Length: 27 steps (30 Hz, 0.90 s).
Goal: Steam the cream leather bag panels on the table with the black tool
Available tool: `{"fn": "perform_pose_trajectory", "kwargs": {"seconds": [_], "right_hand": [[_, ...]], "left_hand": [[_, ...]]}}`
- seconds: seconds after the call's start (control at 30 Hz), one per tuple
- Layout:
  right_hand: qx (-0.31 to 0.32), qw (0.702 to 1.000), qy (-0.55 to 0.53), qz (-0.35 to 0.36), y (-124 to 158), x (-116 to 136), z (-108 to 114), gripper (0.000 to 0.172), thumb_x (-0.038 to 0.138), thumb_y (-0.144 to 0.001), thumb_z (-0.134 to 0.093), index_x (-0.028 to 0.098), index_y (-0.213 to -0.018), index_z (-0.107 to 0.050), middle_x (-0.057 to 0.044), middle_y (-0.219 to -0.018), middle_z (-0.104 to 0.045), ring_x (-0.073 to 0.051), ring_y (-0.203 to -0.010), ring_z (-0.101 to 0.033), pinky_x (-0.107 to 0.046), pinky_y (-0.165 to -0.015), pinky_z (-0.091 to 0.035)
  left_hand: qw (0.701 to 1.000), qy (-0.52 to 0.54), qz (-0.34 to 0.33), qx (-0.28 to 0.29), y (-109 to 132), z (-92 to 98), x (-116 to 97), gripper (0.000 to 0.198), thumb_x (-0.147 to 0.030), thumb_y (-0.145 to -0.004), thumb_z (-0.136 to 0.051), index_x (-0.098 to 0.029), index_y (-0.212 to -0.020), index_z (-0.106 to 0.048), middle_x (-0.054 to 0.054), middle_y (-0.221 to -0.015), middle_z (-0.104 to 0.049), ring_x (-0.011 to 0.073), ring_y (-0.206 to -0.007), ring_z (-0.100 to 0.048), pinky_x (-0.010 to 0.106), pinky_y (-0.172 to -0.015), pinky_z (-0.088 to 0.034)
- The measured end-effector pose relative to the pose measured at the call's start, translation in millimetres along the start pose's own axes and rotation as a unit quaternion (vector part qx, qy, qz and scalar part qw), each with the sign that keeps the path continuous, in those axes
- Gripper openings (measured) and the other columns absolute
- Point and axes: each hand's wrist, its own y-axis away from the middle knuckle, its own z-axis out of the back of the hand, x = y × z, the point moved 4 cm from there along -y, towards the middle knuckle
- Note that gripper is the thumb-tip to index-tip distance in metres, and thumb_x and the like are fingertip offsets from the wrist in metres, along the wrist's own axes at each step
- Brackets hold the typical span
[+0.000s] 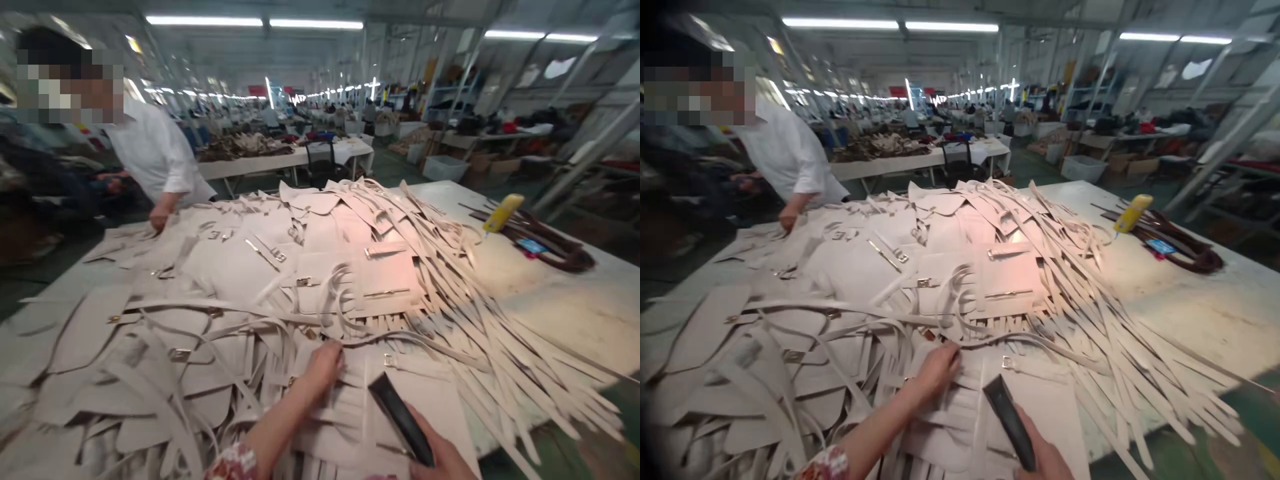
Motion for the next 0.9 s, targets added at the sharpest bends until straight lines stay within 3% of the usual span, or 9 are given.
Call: {"fn": "perform_pose_trajectory", "kwargs": {"seconds": [0.13, 0.2, 0.3, 0.47, 0.63, 0.77, 0.9], "right_hand": [[0.023, 0.997, -0.063, 0.037, -12, 26, 12, 0.080, 0.009, -0.053, -0.047, 0.024, -0.131, -0.036, 0.000, -0.091, -0.068, -0.022, -0.076, -0.062, -0.026, -0.063, -0.047], [0.028, 0.998, -0.053, 0.028, -22, 41, 12, 0.079, 0.008, -0.052, -0.047, 0.027, -0.128, -0.040, 0.004, -0.076, -0.065, -0.017, -0.058, -0.058, -0.023, -0.051, -0.042], [0.020, 0.999, -0.030, 0.017, -39, 55, 8, 0.078, 0.008, -0.052, -0.051, 0.028, -0.127, -0.041, 0.007, -0.061, -0.056, -0.013, -0.047, -0.050, -0.021, -0.044, -0.036], [-0.037, 0.999, -0.023, 0.017, -38, 53, 17, 0.077, 0.012, -0.062, -0.049, 0.027, -0.135, -0.028, 0.006, -0.061, -0.052, -0.012, -0.049, -0.047, -0.021, -0.048, -0.036], [0.022, 1.000, 0.009, 0.008, -27, 48, 15, 0.077, 0.008, -0.054, -0.050, 0.030, -0.126, -0.040, 0.006, -0.063, -0.058, -0.013, -0.049, -0.051, -0.021, -0.045, -0.035], [-0.035, 0.999, 0.033, 0.002, -43, 53, 7, 0.077, 0.012, -0.057, -0.053, 0.028, -0.131, -0.036, 0.000, -0.076, -0.061, -0.020, -0.067, -0.058, -0.027, -0.060, -0.042], [-0.085, 0.996, 0.030, 0.001, -40, 54, 16, 0.076, 0.019, -0.065, -0.053, 0.024, -0.136, -0.027, -0.004, -0.087, -0.062, -0.022, -0.075, -0.058, -0.031, -0.069, -0.042]], "left_hand": [[0.997, -0.038, -0.056, 0.022, 8, -8.3, 4, 0.015, -0.020, -0.077, -0.050, -0.020, -0.091, -0.057, 0.004, -0.104, -0.057, 0.0151, -0.099, -0.052, 0.024, -0.087, -0.037], [0.996, -0.057, -0.056, 0.027, 11, -11.7, 5, 0.014, -0.021, -0.077, -0.047, -0.020, -0.087, -0.058, 0.004, -0.097, -0.059, 0.0153, -0.094, -0.054, 0.023, -0.084, -0.038], [0.995, -0.082, -0.038, 0.027, 7, -16.5, 7, 0.017, -0.023, -0.077, -0.045, -0.019, -0.086, -0.059, 0.004, -0.093, -0.061, 0.0168, -0.090, -0.056, 0.025, -0.079, -0.039], [0.993, -0.115, -0.001, 0.025, -1, -19.9, 8, 0.019, -0.021, -0.074, -0.044, -0.019, -0.085, -0.060, 0.005, -0.089, -0.063, 0.0195, -0.085, -0.058, 0.027, -0.074, -0.041], [0.991, -0.131, 0.007, 0.034, -5, -21.6, 7, 0.019, -0.021, -0.073, -0.045, -0.021, -0.085, -0.061, 0.004, -0.091, -0.064, 0.0178, -0.087, -0.058, 0.025, -0.074, -0.041], [0.989, -0.143, 0.014, 0.039, -8, -22.4, 7, 0.019, -0.020, -0.073, -0.045, -0.020, -0.084, -0.061, 0.005, -0.089, -0.065, 0.0195, -0.086, -0.059, 0.027, -0.073, -0.042], [0.987, -0.155, 0.012, 0.038, -8, -21.9, 1, 0.019, -0.015, -0.071, -0.045, -0.017, -0.082, -0.061, 0.009, -0.088, -0.063, 0.0222, -0.085, -0.059, 0.031, -0.073, -0.042]]}}
